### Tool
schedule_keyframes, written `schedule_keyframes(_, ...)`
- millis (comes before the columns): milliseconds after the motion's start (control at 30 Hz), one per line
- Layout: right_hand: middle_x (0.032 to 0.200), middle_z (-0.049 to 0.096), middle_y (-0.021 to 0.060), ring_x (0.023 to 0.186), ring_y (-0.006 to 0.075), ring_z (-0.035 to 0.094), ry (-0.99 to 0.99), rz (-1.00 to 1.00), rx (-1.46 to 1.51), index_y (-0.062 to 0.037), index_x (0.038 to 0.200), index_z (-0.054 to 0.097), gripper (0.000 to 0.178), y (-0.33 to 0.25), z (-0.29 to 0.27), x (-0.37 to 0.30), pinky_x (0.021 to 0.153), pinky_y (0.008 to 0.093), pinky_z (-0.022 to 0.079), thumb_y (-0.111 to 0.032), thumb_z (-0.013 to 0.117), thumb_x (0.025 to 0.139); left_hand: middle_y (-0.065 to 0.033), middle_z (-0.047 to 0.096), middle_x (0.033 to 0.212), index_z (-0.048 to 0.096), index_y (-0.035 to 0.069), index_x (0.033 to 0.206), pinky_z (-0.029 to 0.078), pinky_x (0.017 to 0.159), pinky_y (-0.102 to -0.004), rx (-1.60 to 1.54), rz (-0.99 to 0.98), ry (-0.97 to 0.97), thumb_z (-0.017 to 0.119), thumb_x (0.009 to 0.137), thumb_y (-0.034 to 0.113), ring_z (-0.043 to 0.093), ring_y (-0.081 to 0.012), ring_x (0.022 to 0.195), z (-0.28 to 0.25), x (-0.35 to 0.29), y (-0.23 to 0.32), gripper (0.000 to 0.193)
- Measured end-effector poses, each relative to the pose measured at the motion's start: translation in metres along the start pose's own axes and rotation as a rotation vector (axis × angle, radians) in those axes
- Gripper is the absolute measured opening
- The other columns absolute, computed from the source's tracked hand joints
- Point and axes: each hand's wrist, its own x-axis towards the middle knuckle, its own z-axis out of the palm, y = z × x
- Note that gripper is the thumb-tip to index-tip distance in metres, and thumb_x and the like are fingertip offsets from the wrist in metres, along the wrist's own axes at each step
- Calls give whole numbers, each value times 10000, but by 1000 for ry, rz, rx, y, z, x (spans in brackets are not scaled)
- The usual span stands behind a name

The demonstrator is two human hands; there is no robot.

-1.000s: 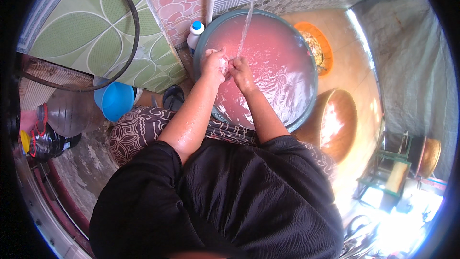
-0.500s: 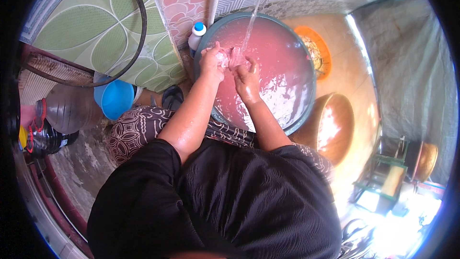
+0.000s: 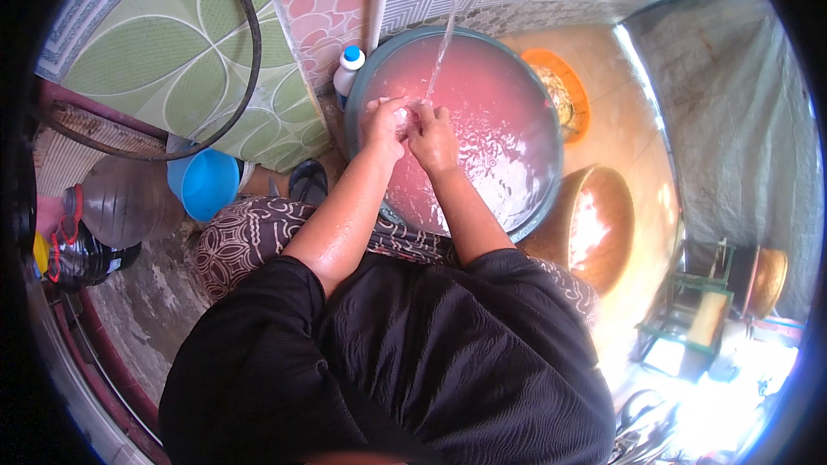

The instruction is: The person washes pieces of raw meat by hand in a large basin filled with pink water. They repeatedly submerge, rub, and squeeze the meat under a running tap to clean it, then transfer the washed pieces into a woven basket nearby.

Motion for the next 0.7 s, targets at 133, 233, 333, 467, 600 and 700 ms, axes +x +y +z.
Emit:
schedule_keyframes(133, 901, 505, 117, 823, 296, 555, -38, -26, -6, -154, 1052, 541, 310, -2, -3, 3, 717, 388, 448, -221, 550, 750, -52, 546, 740, 492, 82, 829, 434, 509, -322, 4, 49, 5, 660, 649, 2, 549, -176, 639, 2, -2, -1, 258)
schedule_keyframes(233, 924, 515, 133, 837, 324, 559, -37, -31, -8, -149, 1035, 540, 290, 3, 1, 6, 716, 409, 450, -232, 530, 757, -43, 542, 749, 494, 77, 800, 426, 526, -305, 33, 87, -22, 661, 639, -19, 537, -157, 647, 2, -5, -4, 251)
schedule_keyframes(333, 953, 528, 152, 850, 352, 563, -106, 4, -121, -137, 1029, 536, 283, -3, 2, 4, 729, 431, 458, -242, 480, 772, -36, 540, 747, 495, 66, 764, 422, 538, -287, 8, 162, -45, 652, 625, -62, 527, -142, 634, -2, 5, -16, 246)
schedule_keyframes(467, 977, 543, 165, 839, 367, 570, -151, -40, -243, -108, 1027, 536, 296, 7, 8, 5, 737, 441, 460, -274, 429, 806, -17, 511, 695, 477, 63, 708, 417, 535, -264, 42, 183, -58, 632, 613, -115, 509, -131, 583, -4, 12, -24, 255)
schedule_keyframes(600, 909, 591, 172, 800, 367, 582, -123, -38, -245, -109, 931, 557, 248, 15, 15, 6, 712, 459, 460, -293, 437, 815, 11, 454, 631, 419, 84, 635, 410, 518, -251, 109, 199, -28, 617, 613, -128, 493, -118, 555, -3, 10, -25, 291)
schedule_keyframes(700, 880, 611, 167, 787, 359, 590, -171, -31, -256, -111, 914, 575, 257, 14, 12, 10, 710, 452, 465, -297, 429, 814, 23, 429, 616, 383, 101, 610, 399, 491, -248, 153, 273, 91, 586, 607, -136, 490, -109, 562, -5, 12, -30, 312)
